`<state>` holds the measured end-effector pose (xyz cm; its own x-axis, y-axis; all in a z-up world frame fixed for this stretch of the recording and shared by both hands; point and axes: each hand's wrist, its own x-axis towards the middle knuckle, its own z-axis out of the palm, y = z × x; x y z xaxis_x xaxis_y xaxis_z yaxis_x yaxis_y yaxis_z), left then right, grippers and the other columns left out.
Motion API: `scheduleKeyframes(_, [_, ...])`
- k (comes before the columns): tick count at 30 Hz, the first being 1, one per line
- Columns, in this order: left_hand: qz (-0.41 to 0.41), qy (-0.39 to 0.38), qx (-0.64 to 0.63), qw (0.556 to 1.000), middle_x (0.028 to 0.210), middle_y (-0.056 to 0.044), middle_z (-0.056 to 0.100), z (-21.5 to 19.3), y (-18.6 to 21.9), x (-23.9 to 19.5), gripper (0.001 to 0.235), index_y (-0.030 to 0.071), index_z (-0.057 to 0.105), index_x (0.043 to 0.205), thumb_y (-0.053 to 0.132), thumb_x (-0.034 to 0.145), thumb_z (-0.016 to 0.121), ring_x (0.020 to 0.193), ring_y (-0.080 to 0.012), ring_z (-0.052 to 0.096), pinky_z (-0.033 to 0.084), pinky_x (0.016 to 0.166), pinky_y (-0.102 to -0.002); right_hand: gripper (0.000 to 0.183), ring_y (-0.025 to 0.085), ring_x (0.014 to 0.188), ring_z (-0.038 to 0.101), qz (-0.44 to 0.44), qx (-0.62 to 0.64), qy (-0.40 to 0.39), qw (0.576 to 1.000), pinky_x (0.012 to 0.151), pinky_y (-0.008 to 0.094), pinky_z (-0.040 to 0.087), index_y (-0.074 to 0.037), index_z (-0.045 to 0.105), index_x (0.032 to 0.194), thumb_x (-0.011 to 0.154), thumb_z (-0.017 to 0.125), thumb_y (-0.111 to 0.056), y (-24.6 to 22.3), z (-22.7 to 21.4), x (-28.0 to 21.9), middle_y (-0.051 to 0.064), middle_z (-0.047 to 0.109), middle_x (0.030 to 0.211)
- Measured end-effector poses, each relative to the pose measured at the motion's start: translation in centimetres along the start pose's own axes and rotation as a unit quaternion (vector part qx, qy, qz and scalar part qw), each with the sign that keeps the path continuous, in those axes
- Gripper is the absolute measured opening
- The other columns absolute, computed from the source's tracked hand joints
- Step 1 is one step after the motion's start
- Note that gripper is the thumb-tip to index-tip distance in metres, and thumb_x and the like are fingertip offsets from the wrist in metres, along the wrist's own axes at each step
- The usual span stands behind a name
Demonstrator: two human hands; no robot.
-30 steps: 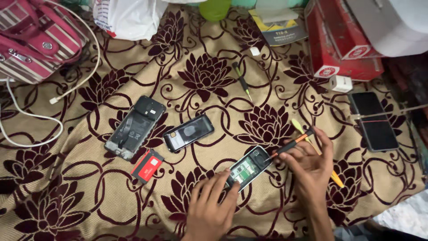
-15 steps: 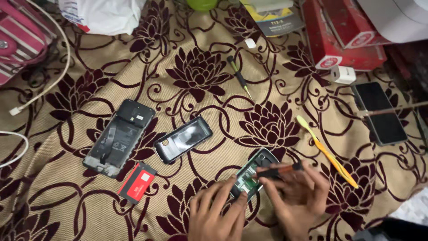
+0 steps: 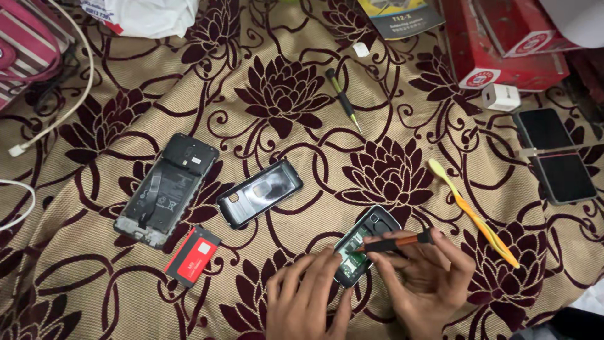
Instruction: The person cleans a red phone battery with a toothbrush, then uses a screwdriver and toothbrush to clean the internal components of a disassembled mobile phone. The person handles the battery, phone, screwdriver, and toothbrush throughout the task.
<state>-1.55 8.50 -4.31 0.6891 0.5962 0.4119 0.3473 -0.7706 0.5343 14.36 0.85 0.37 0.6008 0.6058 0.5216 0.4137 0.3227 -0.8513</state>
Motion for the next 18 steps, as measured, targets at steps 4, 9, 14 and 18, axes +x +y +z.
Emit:
scheduleKeyframes(4, [-0.003,0.01,0.0,1.0,0.135,-0.015,0.067,-0.39,0.45,0.26,0.053,0.002,0.056,0.137,0.033,0.095,0.068,0.128,-0.0295,0.059,0.036,0.105,-0.051,0.073,0.038,0.109,0.075,-0.002,-0.003,-0.006,1.0,0.088,0.042,0.067,-0.006,0.027,0.143,0.087,0.068,0.017,-0.17,0.18,0.14,0.032,0.063,0.122])
scheduleKeyframes(9, [-0.022,0.006,-0.015,1.0,0.132,-0.014,0.069,-0.79,0.88,0.44,0.054,0.001,0.057,0.136,0.03,0.092,0.071,0.126,-0.029,0.061,0.037,0.104,-0.05,0.073,0.036,0.106,0.076,0.001,-0.014,0.014,1.0,0.084,0.04,0.067,-0.005,0.027,0.141,0.087,0.069,0.018,-0.2,0.17,0.23,0.031,0.065,0.119])
scheduleKeyframes(14, [-0.015,0.008,-0.007,1.0,0.131,-0.015,0.069,-0.97,0.85,0.66,0.055,0.001,0.057,0.135,0.029,0.09,0.072,0.126,-0.0295,0.061,0.037,0.104,-0.051,0.073,0.035,0.102,0.077,0.002,0.001,0.005,1.0,0.079,0.039,0.068,-0.006,0.028,0.139,0.085,0.071,0.016,0.13,0.16,0.29,0.029,0.066,0.114])
scheduleKeyframes(18, [-0.035,0.001,-0.022,0.999,0.128,-0.016,0.07,-0.95,1.04,0.6,0.058,-0.001,0.056,0.135,0.029,0.089,0.073,0.124,-0.0299,0.061,0.037,0.103,-0.052,0.073,0.036,0.107,0.075,0.006,-0.026,0.031,0.999,0.083,0.041,0.067,-0.006,0.026,0.138,0.086,0.072,0.015,0.4,0.16,0.17,0.031,0.064,0.116])
